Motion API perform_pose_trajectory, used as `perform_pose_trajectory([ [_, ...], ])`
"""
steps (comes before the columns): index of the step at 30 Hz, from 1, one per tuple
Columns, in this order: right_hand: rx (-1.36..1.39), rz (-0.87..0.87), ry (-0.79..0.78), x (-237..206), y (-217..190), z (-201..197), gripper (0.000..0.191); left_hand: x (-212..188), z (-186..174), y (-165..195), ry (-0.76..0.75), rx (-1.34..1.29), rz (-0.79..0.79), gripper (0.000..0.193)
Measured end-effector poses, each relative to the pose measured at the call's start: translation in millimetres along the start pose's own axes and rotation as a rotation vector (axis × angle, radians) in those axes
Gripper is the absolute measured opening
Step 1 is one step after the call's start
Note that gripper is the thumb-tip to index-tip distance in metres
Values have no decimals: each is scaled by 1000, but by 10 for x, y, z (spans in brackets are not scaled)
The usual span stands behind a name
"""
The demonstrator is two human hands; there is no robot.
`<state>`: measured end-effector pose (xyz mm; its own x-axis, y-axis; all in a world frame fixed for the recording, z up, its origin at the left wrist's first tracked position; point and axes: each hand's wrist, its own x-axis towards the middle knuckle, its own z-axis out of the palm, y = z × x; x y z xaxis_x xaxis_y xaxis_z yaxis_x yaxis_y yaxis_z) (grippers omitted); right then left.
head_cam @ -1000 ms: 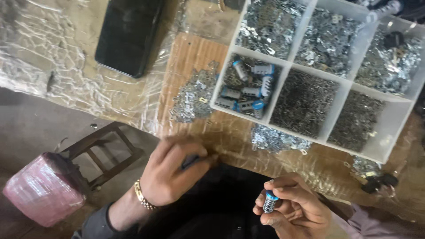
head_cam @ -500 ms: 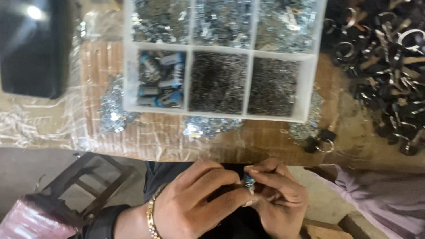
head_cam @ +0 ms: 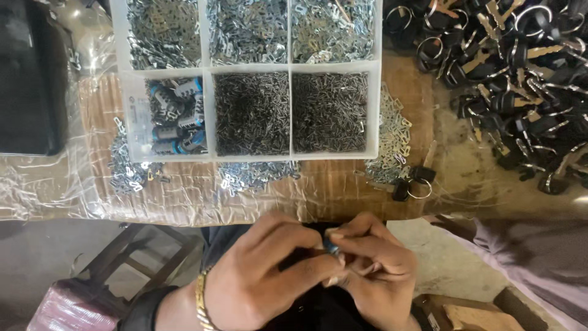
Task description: The person assembles padlock cylinder cores at a workbench. They pick small metal pins and springs from a compartment organizer box, insert them by hand into the lock plug, and press them into place, placing finished cores with a large pile of lock parts and keys on the table.
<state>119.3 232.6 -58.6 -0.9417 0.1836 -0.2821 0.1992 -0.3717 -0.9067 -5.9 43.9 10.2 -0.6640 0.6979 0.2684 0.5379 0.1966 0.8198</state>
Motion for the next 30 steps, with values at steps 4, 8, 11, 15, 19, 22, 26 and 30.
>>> perform_pose_trajectory([
  [4, 115, 20, -86, 39, 9, 55, 38, -120, 9, -55, 118, -25, -7, 30],
  [8, 221, 56, -71, 87, 39, 154, 38, -193, 58, -31, 334, -123, -143, 23],
  [11, 205, 26, -54, 108, 55, 223, 41, -184, 63, 6, 392, -137, -250, 24],
  [15, 98, -66, -72, 125, 106, 285, 42, -162, -51, -94, 276, -60, -99, 24],
  [19, 16, -15, -23, 108, 134, 282, 37, -206, -218, -217, 122, 50, 0, 30],
  [22, -37, -24, -133, 90, 90, 191, 37, -216, -227, -236, 1, -323, -277, 31],
  [26, 128, 16, -38, 35, -29, -17, 37, -107, 34, -163, 26, -280, -367, 30],
  [30, 212, -88, 149, -42, -46, -175, 44, 54, 359, -192, -4, 556, -131, 48],
])
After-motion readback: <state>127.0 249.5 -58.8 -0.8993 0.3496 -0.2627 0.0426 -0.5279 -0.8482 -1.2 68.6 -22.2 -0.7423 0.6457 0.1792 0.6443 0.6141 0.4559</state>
